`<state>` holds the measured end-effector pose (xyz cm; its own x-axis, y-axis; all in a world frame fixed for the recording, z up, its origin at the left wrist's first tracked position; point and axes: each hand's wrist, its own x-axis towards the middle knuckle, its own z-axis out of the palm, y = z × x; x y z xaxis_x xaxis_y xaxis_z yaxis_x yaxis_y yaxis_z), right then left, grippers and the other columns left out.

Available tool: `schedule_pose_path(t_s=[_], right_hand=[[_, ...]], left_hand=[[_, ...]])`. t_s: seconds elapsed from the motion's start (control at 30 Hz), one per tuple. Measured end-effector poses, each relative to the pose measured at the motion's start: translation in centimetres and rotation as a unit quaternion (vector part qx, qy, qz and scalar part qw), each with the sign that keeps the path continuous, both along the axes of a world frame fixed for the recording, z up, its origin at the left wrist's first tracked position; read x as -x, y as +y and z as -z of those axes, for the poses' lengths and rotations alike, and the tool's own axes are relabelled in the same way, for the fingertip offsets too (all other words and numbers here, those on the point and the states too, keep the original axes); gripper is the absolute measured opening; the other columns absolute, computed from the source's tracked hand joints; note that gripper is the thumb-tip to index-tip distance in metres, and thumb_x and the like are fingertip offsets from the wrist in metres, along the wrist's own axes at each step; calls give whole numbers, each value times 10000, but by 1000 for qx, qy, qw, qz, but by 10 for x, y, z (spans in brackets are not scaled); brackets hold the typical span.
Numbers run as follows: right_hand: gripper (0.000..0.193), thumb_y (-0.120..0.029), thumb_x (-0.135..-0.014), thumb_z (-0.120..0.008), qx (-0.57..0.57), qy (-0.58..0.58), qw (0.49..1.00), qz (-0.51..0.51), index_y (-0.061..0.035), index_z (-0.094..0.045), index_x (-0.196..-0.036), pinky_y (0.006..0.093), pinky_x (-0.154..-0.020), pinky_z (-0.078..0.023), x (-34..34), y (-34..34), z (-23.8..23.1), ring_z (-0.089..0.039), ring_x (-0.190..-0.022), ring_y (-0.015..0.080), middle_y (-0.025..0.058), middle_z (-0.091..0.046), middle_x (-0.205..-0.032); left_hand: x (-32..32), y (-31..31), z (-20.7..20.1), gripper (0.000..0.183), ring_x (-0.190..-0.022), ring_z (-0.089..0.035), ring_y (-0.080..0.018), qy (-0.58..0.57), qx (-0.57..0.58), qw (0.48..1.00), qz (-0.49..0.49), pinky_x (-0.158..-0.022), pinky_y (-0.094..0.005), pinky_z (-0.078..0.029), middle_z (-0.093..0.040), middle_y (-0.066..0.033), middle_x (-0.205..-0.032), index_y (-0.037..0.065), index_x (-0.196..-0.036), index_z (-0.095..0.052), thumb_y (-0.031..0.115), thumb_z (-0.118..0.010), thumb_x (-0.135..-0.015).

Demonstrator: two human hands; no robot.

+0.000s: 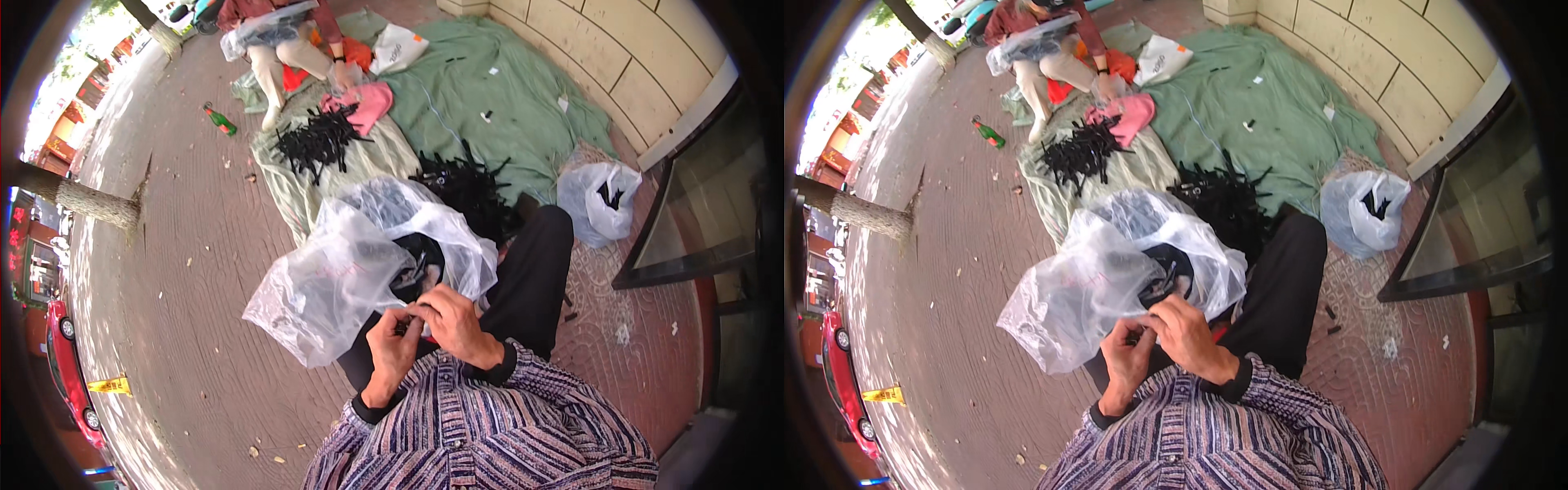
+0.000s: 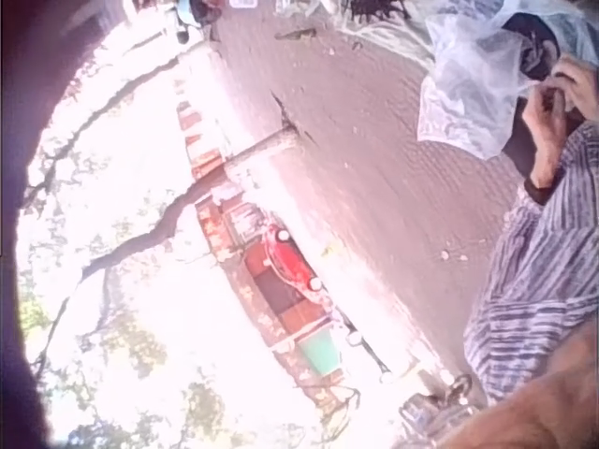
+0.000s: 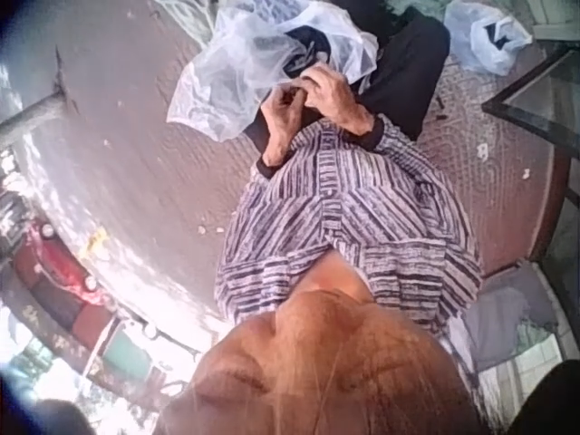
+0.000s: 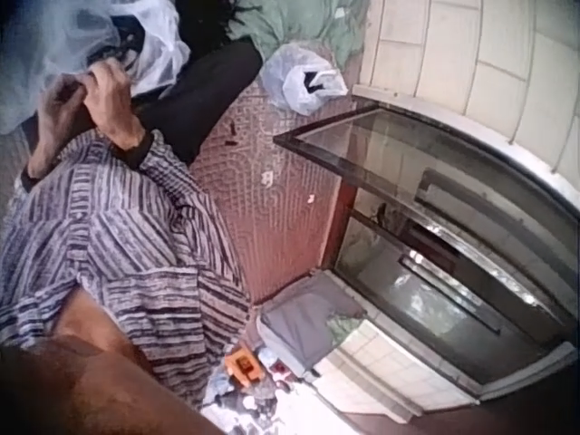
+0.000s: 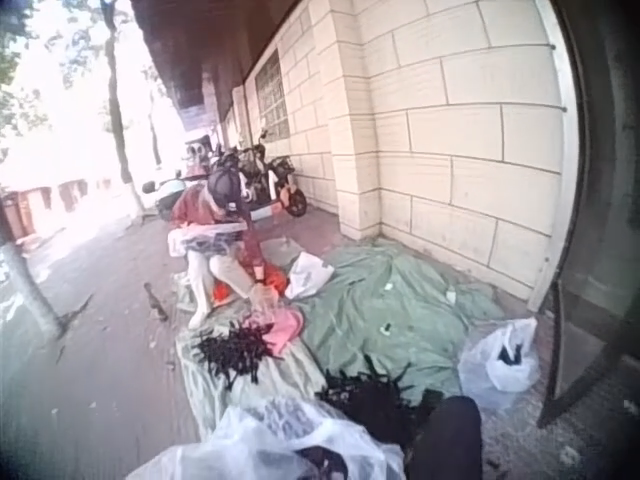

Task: Inspecting and assembling small black shoe components by hand while sitting on a sidewalk.

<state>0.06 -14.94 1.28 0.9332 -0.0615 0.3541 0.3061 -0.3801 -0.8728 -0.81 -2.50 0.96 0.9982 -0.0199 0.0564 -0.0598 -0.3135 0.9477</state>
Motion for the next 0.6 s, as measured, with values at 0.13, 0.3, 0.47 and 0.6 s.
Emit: schedule_pose_path(t_s=[0.13,0.3,0.47,0.6], right_hand=[[135,-107,-806,-619,-316,283,905,-13,19,-579,-775,238,-478,-405,-5,-6,0,-525,-537,102,37,-564,-619],[159,-134,-826,-606,-449,354,820,-14,16,-582,-777,211,-480,-424,-5,-10,8,-524,-528,88,31,-564,-632],[141,-122,-824,-606,-491,355,793,-63,15,-583,-803,210,-507,-447,-6,-15,14,-533,-531,98,42,-574,-668],[140,-123,-824,-609,-489,365,789,-68,14,-583,-810,211,-515,-451,-7,-19,16,-540,-536,104,40,-573,-664]], left_hand=[[0,-7,2,73,-519,-433,-29,23,127,992,-11,-447,-173,-329,-510,22,-604,-13,-865,-600,30,-616,-808],[-3,-5,2,85,-402,-321,-30,209,320,923,-38,-384,-180,-227,-479,9,-535,-23,-893,-586,22,-552,-830],[-12,-1,2,139,-457,-363,-27,304,386,871,-2,-371,-167,-231,-597,-82,-713,-31,-943,-565,38,-495,-844],[-12,-4,-4,142,-432,-338,-21,313,378,871,-18,-367,-165,-215,-556,-45,-645,-39,-952,-571,10,-513,-832]])
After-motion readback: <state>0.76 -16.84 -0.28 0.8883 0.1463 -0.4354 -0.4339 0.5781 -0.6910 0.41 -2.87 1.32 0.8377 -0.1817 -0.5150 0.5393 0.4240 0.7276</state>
